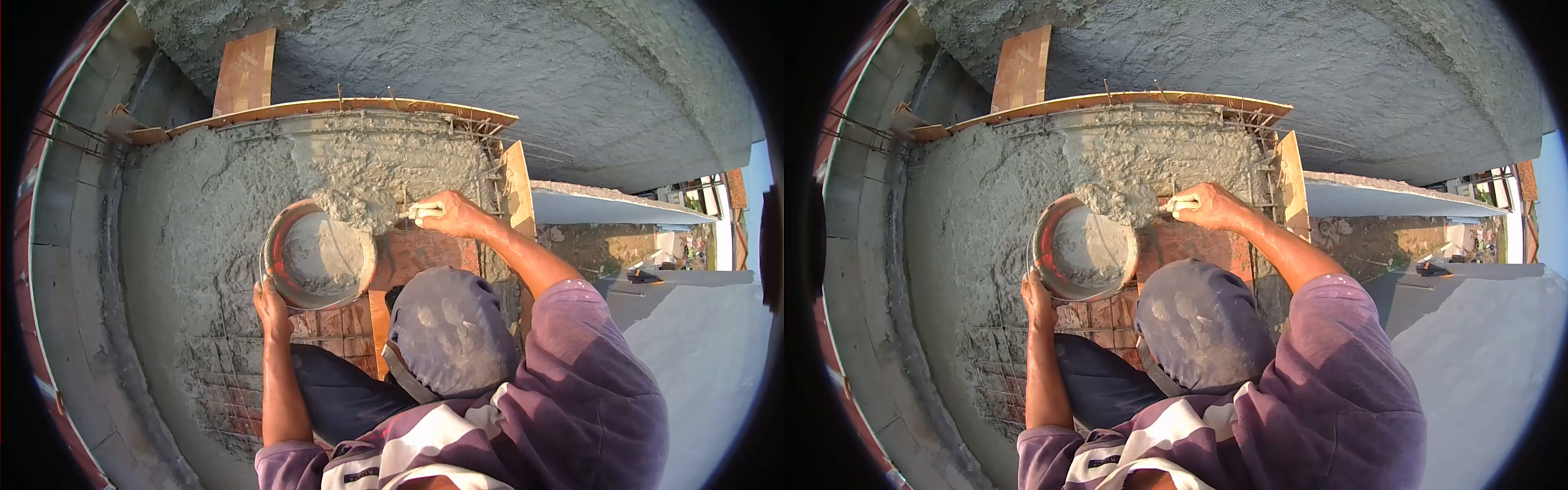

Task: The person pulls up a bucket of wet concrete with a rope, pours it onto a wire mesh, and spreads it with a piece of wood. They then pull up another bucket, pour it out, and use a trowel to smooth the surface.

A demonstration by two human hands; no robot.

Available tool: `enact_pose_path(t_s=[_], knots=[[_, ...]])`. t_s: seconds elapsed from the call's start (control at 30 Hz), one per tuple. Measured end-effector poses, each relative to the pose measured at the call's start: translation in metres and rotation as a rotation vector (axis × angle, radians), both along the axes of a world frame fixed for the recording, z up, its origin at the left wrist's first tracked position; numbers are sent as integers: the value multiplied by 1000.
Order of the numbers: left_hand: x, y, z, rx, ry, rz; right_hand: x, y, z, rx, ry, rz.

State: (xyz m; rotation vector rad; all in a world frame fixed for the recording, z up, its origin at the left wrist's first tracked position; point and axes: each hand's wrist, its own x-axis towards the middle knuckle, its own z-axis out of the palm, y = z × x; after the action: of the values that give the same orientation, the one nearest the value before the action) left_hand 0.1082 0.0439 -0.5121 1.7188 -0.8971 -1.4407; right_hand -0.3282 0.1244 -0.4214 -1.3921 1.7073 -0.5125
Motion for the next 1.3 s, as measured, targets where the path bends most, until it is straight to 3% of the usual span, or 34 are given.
enact_pose_path(t_s=[0.07, 0.2, 0.3, 0.5, 0.63, 0.8, 0.97, 1.1, 1.2, 1.3], knots=[[-7, 2, 20, 59, -18, 65, -19, 12, 6, 32, 2, -149], [-5, 2, 38, 132, -39, -26, -68, 37, 7, 62, 31, -330], [7, -1, 14, 112, -1, -7, -96, 45, 30, 154, 67, -493], [-3, 1, 35, 130, -59, 7, -191, 39, 24, 268, 109, -663], [2, 2, 28, 109, -15, -10, -192, 0, 50, 74, 887, -451], [8, -2, 10, 76, 14, 8, -180, -27, 29, 1, 1251, -221], [-3, 2, 37, 123, -27, 4, -177, -6, 15, -125, 1253, -277], [-3, -2, 28, 119, -32, 6, -136, 8, 35, -260, 1017, -363], [8, -4, -10, -3, -24, 20, -75, -2, 56, -268, 730, -177], [-10, -2, 23, -10, -75, 8, 8, -22, 101, -213, 648, 151]])
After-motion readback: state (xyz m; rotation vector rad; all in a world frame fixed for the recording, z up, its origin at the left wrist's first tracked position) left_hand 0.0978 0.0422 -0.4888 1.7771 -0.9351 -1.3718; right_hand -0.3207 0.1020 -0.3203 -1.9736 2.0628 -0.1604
